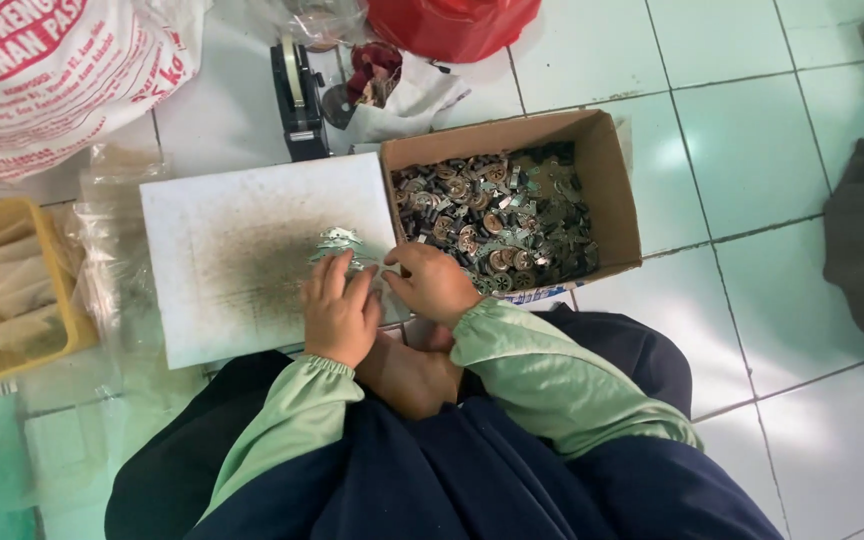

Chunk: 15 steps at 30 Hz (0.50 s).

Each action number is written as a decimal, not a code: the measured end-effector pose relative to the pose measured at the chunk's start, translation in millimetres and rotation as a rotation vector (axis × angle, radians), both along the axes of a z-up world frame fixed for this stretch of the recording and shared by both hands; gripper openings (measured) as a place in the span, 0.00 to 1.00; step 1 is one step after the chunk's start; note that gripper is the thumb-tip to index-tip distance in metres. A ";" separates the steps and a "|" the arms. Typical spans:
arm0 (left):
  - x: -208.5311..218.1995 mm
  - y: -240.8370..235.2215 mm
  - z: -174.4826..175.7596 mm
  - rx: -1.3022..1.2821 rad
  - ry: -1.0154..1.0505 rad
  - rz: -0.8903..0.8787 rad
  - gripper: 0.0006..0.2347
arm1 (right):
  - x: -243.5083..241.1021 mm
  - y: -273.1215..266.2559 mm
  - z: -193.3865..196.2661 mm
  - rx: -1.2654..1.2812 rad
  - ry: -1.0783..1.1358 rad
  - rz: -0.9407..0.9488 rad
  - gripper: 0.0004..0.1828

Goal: The person selects small metal decorative pieces from a cardboard box and places them into clear plastic bags by hand, occasionally using a stapler on the bags.

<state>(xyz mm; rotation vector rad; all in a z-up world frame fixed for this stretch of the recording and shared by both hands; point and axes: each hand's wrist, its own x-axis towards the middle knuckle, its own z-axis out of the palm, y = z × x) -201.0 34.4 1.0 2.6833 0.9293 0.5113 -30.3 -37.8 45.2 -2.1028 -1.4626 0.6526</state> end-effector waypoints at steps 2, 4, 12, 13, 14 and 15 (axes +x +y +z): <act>30.8 -7.7 16.5 -0.057 0.035 -0.065 0.13 | 35.8 -14.7 7.7 -0.024 0.030 -0.043 0.14; 62.2 -15.1 21.3 -0.117 0.069 -0.121 0.12 | 76.3 -31.9 2.9 -0.051 0.059 -0.077 0.13; 184.7 -31.3 -15.4 -0.362 0.376 -0.457 0.15 | 201.2 -99.2 -62.8 -0.261 0.013 -0.365 0.16; 194.1 -32.7 -23.7 -0.362 0.385 -0.467 0.15 | 206.9 -98.3 -68.9 -0.263 0.021 -0.376 0.16; 203.2 -33.8 -32.2 -0.337 0.449 -0.486 0.14 | 212.4 -97.1 -75.0 -0.295 0.009 -0.361 0.16; 211.8 -34.7 -40.6 -0.312 0.512 -0.504 0.14 | 217.6 -95.5 -80.8 -0.329 -0.003 -0.345 0.16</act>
